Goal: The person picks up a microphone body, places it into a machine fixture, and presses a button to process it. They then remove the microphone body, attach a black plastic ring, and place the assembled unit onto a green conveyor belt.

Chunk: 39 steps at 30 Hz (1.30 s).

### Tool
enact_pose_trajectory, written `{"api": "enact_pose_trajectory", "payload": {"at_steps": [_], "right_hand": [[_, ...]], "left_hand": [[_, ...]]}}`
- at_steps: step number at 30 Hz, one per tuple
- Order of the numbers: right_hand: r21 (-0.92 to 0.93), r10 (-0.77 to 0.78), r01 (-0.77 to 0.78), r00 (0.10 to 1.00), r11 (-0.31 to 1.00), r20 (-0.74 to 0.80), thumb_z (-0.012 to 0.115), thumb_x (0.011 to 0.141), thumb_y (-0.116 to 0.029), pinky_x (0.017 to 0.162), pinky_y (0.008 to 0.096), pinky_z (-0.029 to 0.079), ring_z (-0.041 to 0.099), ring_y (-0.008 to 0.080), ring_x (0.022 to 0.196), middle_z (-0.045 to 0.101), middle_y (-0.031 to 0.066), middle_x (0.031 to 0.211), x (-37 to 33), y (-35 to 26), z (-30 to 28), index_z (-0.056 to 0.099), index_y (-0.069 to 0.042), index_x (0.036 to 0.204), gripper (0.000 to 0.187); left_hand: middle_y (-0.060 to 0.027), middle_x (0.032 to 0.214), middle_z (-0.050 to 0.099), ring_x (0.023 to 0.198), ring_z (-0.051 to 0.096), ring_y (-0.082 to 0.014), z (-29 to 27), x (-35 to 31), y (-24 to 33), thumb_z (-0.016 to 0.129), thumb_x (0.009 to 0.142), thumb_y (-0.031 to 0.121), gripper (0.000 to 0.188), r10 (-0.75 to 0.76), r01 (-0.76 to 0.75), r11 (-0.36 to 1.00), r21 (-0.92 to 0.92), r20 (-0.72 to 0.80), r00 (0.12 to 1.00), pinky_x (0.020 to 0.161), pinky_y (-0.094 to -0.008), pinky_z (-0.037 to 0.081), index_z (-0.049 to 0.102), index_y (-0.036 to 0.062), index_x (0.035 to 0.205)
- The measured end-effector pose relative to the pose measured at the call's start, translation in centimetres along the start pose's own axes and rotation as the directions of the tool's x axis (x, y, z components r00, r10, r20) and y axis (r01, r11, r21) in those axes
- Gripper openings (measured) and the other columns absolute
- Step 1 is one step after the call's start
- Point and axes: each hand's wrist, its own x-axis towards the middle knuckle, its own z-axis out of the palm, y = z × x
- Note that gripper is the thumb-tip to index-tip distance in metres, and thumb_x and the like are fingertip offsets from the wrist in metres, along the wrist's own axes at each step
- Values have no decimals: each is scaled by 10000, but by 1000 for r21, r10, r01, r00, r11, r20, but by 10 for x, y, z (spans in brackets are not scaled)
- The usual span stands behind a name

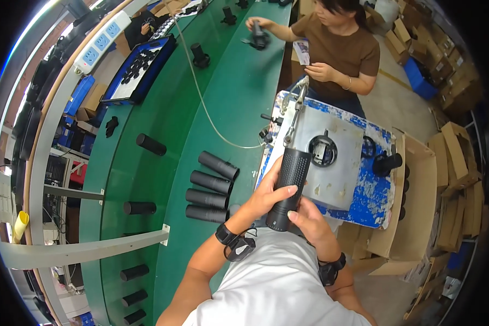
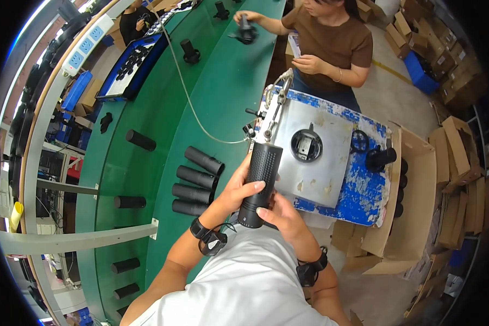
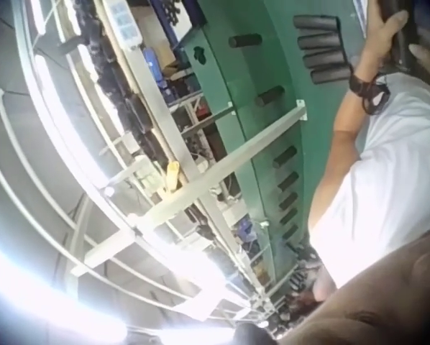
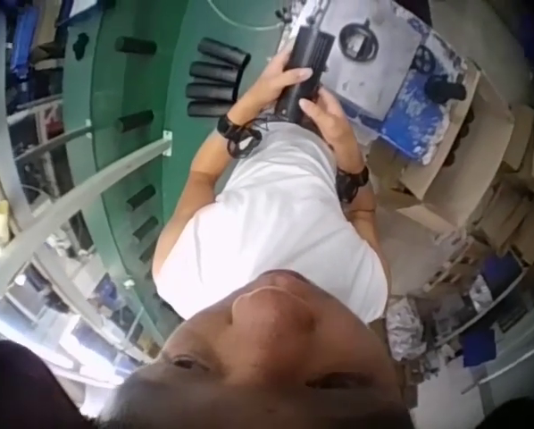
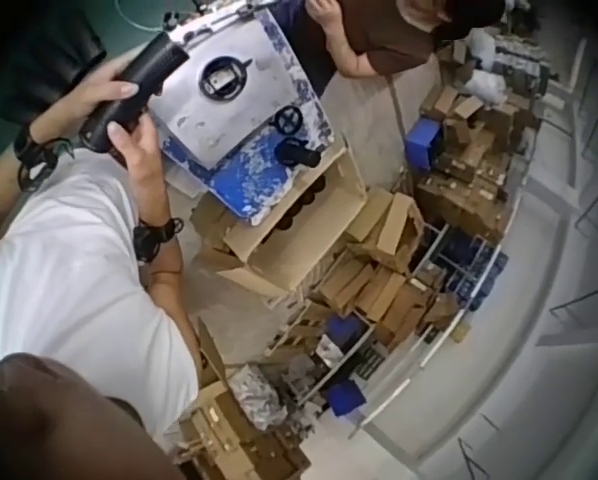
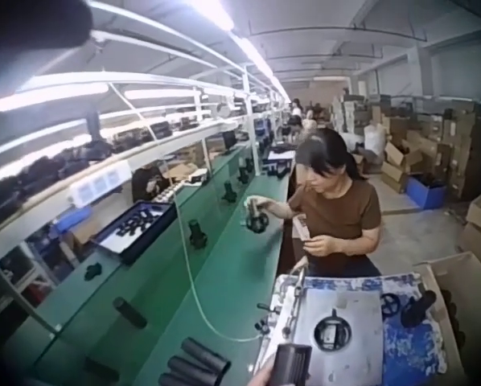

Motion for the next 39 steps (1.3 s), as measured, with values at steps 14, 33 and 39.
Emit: {"api": "enact_pose_trajectory", "payload": {"at_steps": [14,33,39], "right_hand": [[52,81,-80,997,995,-13,633,880,-156,995,358,431,539,194,1136,545,103,1216,7,11,-9,416,56,1306,523],[62,116,-115,993,991,-18,649,879,-166,988,356,435,537,198,1138,531,111,1234,6,16,-10,392,51,1331,563],[91,110,-107,994,990,-22,672,872,-161,983,332,426,530,167,1131,538,88,1213,5,14,-8,405,45,1325,565]], "left_hand": [[-112,1177,532,1043,560,-177,-9,0,-15,656,843,186,768,-13,13,999,43,1,1000,915,-321,455,238,21,1466],[-117,1169,537,1039,567,-181,-11,-2,-23,659,842,173,783,-8,8,998,59,-12,1000,913,-322,463,223,21,1475],[-133,1295,466,1156,497,-188,-13,-2,-33,668,838,150,820,1,-1,993,115,-6,1000,991,-325,404,192,-3,1488]]}}
